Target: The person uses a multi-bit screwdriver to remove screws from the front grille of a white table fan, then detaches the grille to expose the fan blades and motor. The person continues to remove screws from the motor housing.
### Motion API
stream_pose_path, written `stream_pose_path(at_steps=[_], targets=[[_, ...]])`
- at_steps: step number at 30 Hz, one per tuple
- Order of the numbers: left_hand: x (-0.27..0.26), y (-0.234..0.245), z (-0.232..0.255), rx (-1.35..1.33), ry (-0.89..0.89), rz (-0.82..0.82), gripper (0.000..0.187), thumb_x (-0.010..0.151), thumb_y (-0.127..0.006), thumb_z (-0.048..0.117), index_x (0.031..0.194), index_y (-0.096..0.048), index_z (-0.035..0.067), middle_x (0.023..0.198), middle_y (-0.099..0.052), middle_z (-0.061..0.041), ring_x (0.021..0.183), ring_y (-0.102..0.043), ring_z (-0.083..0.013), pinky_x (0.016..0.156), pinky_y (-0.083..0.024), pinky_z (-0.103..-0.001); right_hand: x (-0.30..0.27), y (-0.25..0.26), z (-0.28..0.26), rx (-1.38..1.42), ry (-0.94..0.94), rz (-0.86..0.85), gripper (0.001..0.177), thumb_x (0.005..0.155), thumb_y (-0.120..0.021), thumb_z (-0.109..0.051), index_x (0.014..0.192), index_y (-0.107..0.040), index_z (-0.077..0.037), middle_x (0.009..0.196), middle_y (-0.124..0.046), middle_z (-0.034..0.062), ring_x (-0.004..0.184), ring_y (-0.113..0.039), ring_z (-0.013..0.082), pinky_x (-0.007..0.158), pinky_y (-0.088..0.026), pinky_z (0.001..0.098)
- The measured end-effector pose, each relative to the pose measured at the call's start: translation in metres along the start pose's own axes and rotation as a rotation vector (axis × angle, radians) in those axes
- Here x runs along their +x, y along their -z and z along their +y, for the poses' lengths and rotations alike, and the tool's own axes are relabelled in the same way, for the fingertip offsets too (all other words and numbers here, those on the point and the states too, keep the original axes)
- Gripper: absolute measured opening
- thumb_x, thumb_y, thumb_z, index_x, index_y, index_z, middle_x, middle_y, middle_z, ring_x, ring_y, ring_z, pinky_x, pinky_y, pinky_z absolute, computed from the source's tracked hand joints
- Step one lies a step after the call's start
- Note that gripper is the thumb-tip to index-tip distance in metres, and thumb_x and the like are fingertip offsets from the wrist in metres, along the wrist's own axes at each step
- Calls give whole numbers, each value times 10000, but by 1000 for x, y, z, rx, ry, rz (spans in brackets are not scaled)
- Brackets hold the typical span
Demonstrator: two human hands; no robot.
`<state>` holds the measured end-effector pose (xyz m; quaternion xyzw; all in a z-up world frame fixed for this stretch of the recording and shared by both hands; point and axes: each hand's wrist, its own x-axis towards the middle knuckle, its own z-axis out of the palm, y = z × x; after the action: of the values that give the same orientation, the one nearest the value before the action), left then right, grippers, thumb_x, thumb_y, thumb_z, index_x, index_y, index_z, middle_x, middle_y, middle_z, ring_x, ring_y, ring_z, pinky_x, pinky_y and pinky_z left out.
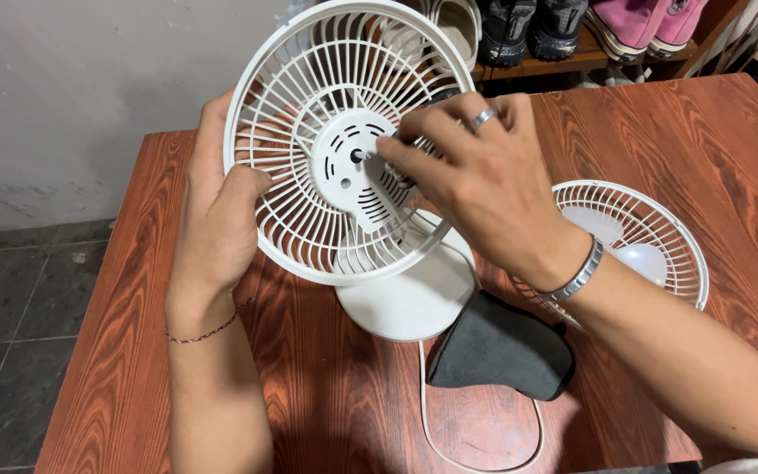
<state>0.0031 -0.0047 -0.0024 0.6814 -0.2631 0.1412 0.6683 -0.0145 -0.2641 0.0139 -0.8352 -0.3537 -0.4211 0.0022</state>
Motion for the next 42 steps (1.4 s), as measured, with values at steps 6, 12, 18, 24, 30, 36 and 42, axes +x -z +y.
stream_pose_path(at_steps=[6,12,18,24,30,36,42], targets=[[-1,1,-1,15,-3,6,572,917,-410,-28,1489,-407,-43,1332,-608,-136,1213,-613,-173,1083,-543,-361,-2,6,9,-126,267,8,376,983,-814,-175,1340,-701,-211,1335,-643,-9,1368,-551,189,1148,-331,469],[-2,-7,22,346,-144,89,606,1028,-553,160,1520,-267,-49,1464,-556,-199,1345,-565,-283,1154,-414,-440,-7,32,19,633,-275,62,470,777,-843,-102,1219,-683,-96,1237,-606,57,1178,-659,272,1080,-540,447],[-27,-42,55,740,-595,281,498,1022,-636,278,1418,-538,-7,1410,-618,-193,1396,-585,-332,1189,-494,-464,-7,39,12,684,-4,185,431,803,-856,-138,1192,-684,-68,1296,-699,93,1259,-636,321,1102,-540,442],[-32,-62,61,357,-160,-171,689,788,-840,402,1289,-657,-33,1150,-710,-117,966,-699,-167,800,-594,-289,-10,44,-4,608,14,193,467,751,-854,-249,1173,-711,-109,1229,-724,59,1268,-648,317,1054,-466,435],[-27,-68,53,342,-17,-75,313,740,-897,138,998,-778,6,833,-713,-29,720,-648,-68,652,-556,-222,-12,46,-4,521,-39,123,511,725,-869,-274,1188,-725,-114,1097,-707,42,1014,-656,245,905,-461,401],[-30,-74,50,354,-23,-61,239,763,-869,91,968,-784,3,801,-721,-43,683,-639,-60,605,-527,-214,-11,38,-2,607,-140,-82,454,736,-878,-297,1113,-709,-107,988,-719,36,944,-639,295,846,-511,391],[-32,-75,55,417,-76,-27,213,797,-844,83,987,-782,9,821,-738,-42,700,-663,-63,622,-549,-218,-18,36,16,948,-32,-133,531,840,-815,-278,1271,-651,-14,1129,-727,128,1031,-720,280,842,-588,380]])
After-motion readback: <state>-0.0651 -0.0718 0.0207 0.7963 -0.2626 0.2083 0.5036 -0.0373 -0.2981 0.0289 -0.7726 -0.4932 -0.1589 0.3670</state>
